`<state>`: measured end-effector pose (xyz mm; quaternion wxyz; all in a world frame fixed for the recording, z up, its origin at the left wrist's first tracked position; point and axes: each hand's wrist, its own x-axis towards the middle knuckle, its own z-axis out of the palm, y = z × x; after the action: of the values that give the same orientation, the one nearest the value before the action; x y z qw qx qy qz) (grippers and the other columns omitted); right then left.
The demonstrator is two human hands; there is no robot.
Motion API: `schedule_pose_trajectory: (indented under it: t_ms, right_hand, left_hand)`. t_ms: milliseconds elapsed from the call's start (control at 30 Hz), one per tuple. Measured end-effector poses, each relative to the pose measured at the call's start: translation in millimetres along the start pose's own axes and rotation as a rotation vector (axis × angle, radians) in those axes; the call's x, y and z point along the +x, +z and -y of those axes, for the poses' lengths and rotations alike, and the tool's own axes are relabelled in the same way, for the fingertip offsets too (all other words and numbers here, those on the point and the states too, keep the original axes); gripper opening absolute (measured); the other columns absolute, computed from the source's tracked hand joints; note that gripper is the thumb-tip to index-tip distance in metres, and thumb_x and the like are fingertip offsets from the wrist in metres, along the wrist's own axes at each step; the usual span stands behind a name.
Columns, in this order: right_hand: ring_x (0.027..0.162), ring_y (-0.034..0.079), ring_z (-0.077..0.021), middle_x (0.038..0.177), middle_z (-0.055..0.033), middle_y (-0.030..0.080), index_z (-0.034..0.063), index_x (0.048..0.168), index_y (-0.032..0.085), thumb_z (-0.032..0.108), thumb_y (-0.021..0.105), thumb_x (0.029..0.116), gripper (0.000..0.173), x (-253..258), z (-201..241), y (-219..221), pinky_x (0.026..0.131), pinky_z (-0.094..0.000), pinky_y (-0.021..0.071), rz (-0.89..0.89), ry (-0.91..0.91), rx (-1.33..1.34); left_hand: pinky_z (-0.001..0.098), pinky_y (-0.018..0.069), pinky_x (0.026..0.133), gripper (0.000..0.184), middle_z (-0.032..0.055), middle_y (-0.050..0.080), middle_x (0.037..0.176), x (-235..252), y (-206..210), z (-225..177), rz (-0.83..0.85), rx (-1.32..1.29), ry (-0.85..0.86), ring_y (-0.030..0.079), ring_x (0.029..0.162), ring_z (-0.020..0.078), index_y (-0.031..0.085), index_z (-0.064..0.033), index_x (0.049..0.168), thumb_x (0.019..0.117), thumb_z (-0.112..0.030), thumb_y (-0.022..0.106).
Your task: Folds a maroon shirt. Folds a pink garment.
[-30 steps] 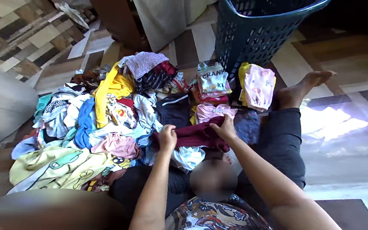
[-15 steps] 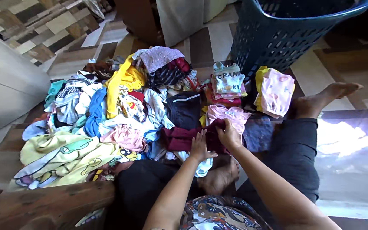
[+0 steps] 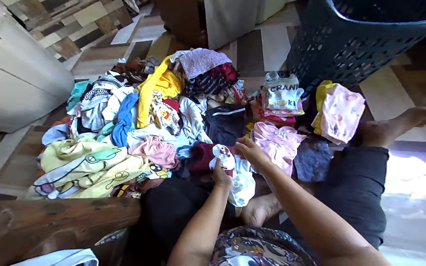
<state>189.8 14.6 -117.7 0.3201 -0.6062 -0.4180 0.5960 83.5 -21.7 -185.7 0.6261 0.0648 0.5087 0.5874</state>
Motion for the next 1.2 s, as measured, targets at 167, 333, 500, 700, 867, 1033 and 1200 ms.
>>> schedule_pose_trajectory:
  t_ms: [167, 333, 500, 700, 867, 1033, 1200]
  right_hand:
    - [0.105, 0.064, -0.0242, 0.126, -0.0229, 0.06, -0.0053, 0.144, 0.043, 0.026, 0.043, 0.1112, 0.045, -4, -45, 2, 0.09, -0.0378, 0.054, -0.016, 0.137, 0.163]
    - [0.107, 0.067, -0.0205, 0.119, -0.0133, 0.067, 0.0028, 0.141, 0.048, 0.036, 0.037, 0.1117, 0.046, -7, -54, 15, 0.092, -0.0408, 0.0569, 0.138, 0.192, 0.543]
    - [0.099, 0.069, -0.0225, 0.109, -0.0141, 0.068, 0.0021, 0.132, 0.052, 0.04, 0.029, 0.1124, 0.048, -15, -37, 15, 0.088, -0.0426, 0.0576, 0.061, 0.238, 0.74]
    - [0.102, 0.068, -0.022, 0.112, -0.0129, 0.068, 0.0047, 0.134, 0.052, 0.043, 0.026, 0.1121, 0.052, -33, -9, 8, 0.09, -0.042, 0.0572, 0.055, 0.105, 0.844]
    - [0.104, 0.068, -0.0203, 0.111, -0.011, 0.07, 0.0061, 0.132, 0.054, 0.045, 0.015, 0.1119, 0.058, -59, 8, 8, 0.093, -0.042, 0.0565, 0.22, -0.032, 0.874]
    - [0.111, 0.066, -0.0184, 0.119, -0.0101, 0.068, 0.0041, 0.139, 0.048, 0.039, 0.014, 0.1128, 0.055, -93, -9, 3, 0.098, -0.0406, 0.0547, 0.311, 0.0, 0.818]
    - [0.116, 0.065, -0.0178, 0.125, -0.0091, 0.066, 0.0039, 0.143, 0.044, 0.033, 0.022, 0.1124, 0.048, -101, -39, -9, 0.102, -0.0401, 0.0535, 0.357, -0.028, 0.774]
  left_hand:
    - [0.0445, 0.0534, 0.092, 0.04, 0.0133, 0.062, 0.119, -11, 8, -11, 0.017, -0.26, -0.143, 0.063, 0.108, 0.0234, 0.049, -0.0071, 0.134, 0.1111, -0.033, 0.03]
    - [0.0422, 0.0527, 0.095, 0.04, 0.0123, 0.064, 0.118, -35, 5, -15, 0.157, -0.312, -0.175, 0.063, 0.11, 0.0222, 0.051, -0.0072, 0.132, 0.1117, -0.031, 0.026]
    - [0.0355, 0.0576, 0.085, 0.029, 0.0103, 0.067, 0.105, -54, -8, -29, 0.23, -0.305, -0.24, 0.068, 0.097, 0.0193, 0.053, -0.0073, 0.12, 0.1101, -0.023, 0.031]
    - [0.0395, 0.0588, 0.079, 0.051, 0.0084, 0.07, 0.092, -64, -31, -40, 0.251, -0.065, -0.28, 0.071, 0.086, 0.0223, 0.057, -0.0089, 0.108, 0.1098, -0.045, 0.021]
    - [0.047, 0.0587, 0.075, 0.087, 0.0129, 0.069, 0.101, -60, -27, -35, 0.355, -0.086, -0.33, 0.07, 0.09, 0.028, 0.053, -0.0115, 0.124, 0.0936, -0.081, 0.011]
    - [0.0376, 0.0626, 0.071, 0.084, -0.0017, 0.075, 0.091, -58, -21, -49, 0.321, -0.261, 0.026, 0.073, 0.085, 0.0124, 0.065, -0.0217, 0.107, 0.0926, -0.081, 0.008]
    - [0.0422, 0.0614, 0.08, 0.084, 0.0024, 0.072, 0.106, -44, -22, -62, 0.368, -0.345, 0.165, 0.07, 0.1, 0.0165, 0.058, -0.0164, 0.123, 0.0946, -0.08, 0.011]
